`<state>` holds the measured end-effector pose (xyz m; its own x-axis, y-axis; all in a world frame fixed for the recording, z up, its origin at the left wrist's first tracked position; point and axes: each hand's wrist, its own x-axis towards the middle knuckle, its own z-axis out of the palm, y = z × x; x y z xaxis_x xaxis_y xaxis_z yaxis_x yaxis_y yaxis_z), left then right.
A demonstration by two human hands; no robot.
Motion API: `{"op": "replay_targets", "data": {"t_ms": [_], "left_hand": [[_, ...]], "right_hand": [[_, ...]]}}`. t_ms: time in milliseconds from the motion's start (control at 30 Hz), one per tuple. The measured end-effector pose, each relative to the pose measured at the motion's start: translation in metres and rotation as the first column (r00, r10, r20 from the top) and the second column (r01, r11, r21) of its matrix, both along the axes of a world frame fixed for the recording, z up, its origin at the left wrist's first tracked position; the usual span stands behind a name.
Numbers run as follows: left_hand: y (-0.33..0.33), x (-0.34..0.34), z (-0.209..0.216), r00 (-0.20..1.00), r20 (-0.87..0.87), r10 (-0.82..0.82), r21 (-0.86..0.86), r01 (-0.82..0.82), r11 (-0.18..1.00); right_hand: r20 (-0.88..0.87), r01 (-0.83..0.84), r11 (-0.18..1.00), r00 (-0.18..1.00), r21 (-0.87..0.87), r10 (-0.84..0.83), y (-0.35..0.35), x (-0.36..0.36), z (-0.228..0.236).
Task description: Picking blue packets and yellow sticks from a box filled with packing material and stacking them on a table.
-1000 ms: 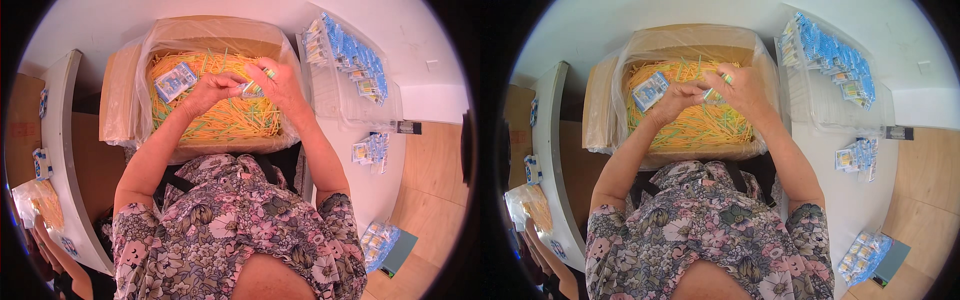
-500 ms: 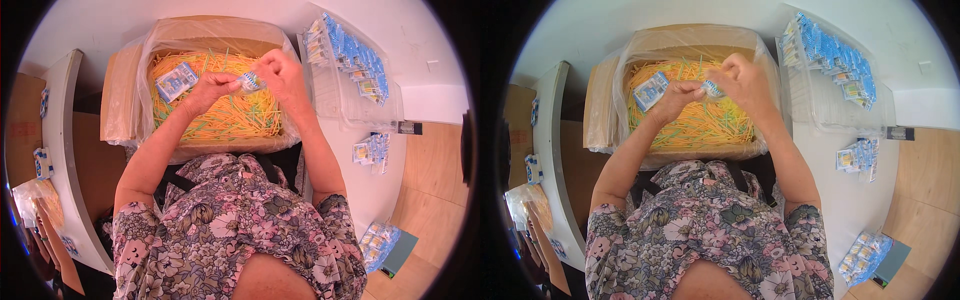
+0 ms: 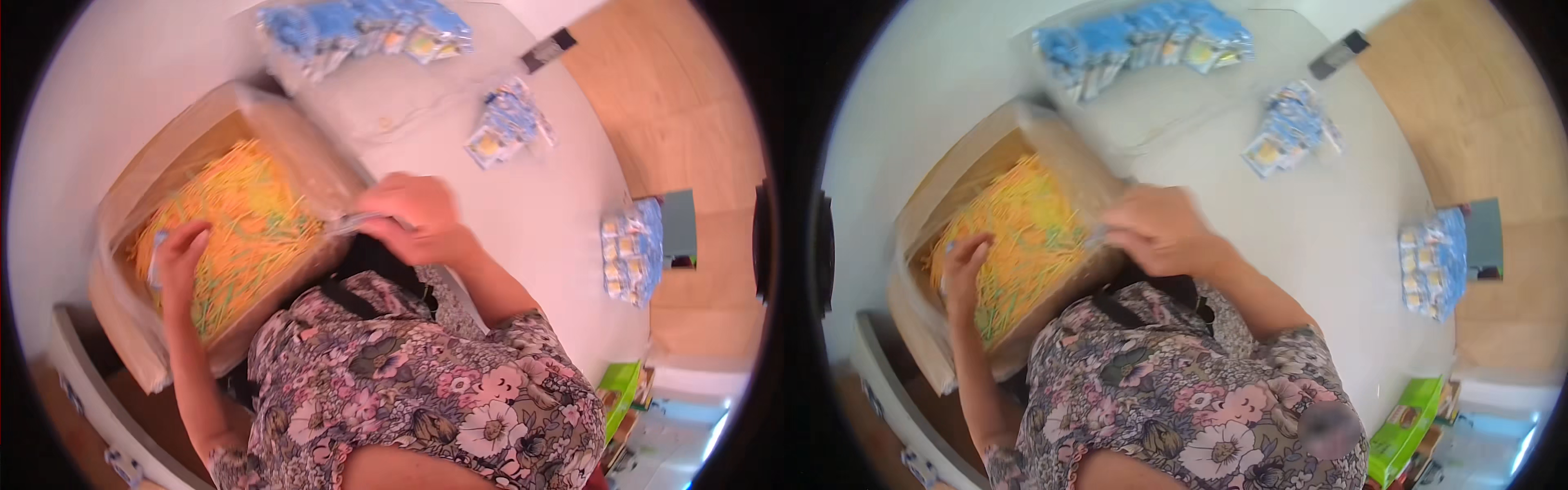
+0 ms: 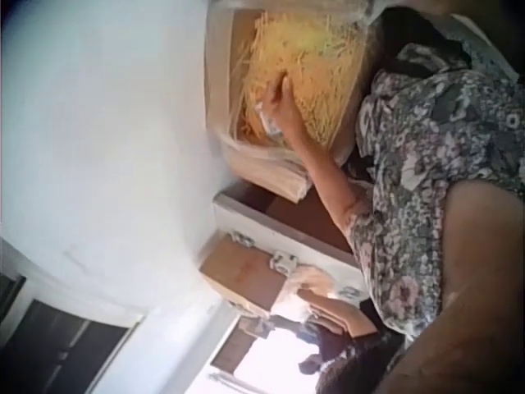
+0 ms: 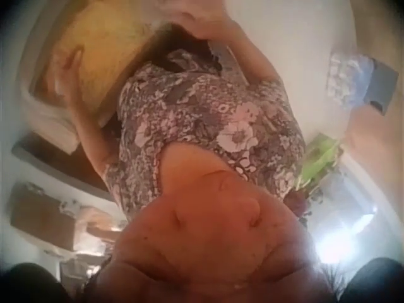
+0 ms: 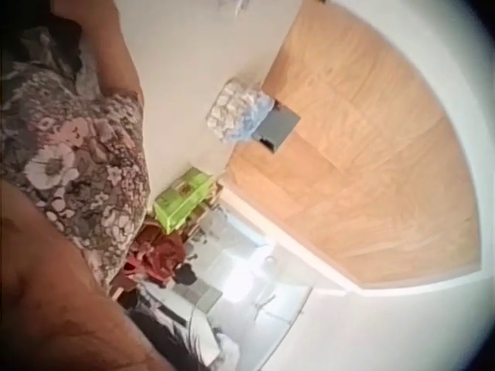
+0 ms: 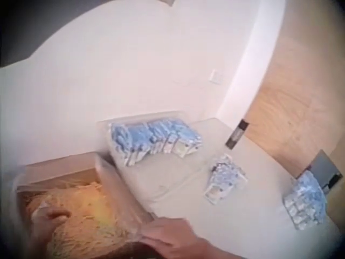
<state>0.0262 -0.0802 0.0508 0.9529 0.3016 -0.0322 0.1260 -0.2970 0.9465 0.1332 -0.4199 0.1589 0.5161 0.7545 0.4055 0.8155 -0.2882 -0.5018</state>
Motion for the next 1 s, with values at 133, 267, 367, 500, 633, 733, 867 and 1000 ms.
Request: {"op": "replay_targets", "data": {"t_ms": [133, 267, 367, 500, 633, 733, 867, 1000], "left_hand": [[0.045, -0.011, -0.001, 0.997, -0.067, 0.037, 0.249, -0.019, 0.968], [0.053, -0.007, 0.003, 0.957, -0.237, 0.17, 0.859, 0.124, 0.497], [0.074, -0.027, -0.046, 0.924, -0.287, 0.252, 0.884, 0.153, 0.442], [0.063, -0.026, -0.036, 0.893, -0.304, 0.332, 0.824, 0.072, 0.562], [0.102, -0.036, -0.077, 0.985, -0.058, 0.165, 0.844, -0.04, 0.535], [0.098, -0.02, -0.085, 0.951, 0.061, 0.303, 0.82, -0.221, 0.529], [0.075, -0.014, -0.059, 0.886, 0.089, 0.455, 0.676, -0.389, 0.626], [0.096, -0.029, -0.072, 0.816, 0.073, 0.573, 0.64, -0.479, 0.601]], "right_hand": [[-0.08, 0.765, 0.6, 0.631, 0.234, -0.772, -0.129, 0.048, -0.014], [-0.264, 0.805, 0.567, 0.593, 0.174, -0.761, -0.208, 0.108, -0.067], [-0.154, 0.808, 0.589, 0.582, 0.006, -0.798, -0.202, 0.119, -0.079], [-0.07, 0.85, 0.526, 0.524, -0.011, -0.849, -0.217, 0.14, -0.083], [0.421, 0.89, 0.456, 0.41, 0.01, -0.809, -0.254, 0.17, -0.11], [0.606, 0.895, 0.446, 0.365, -0.019, -0.707, -0.258, 0.159, -0.095], [0.616, 0.82, 0.534, 0.314, 0.208, -0.723, -0.245, 0.131, -0.075], [0.26, 0.706, 0.565, 0.503, 0.426, -0.824, -0.155, 0.071, -0.032]]}}
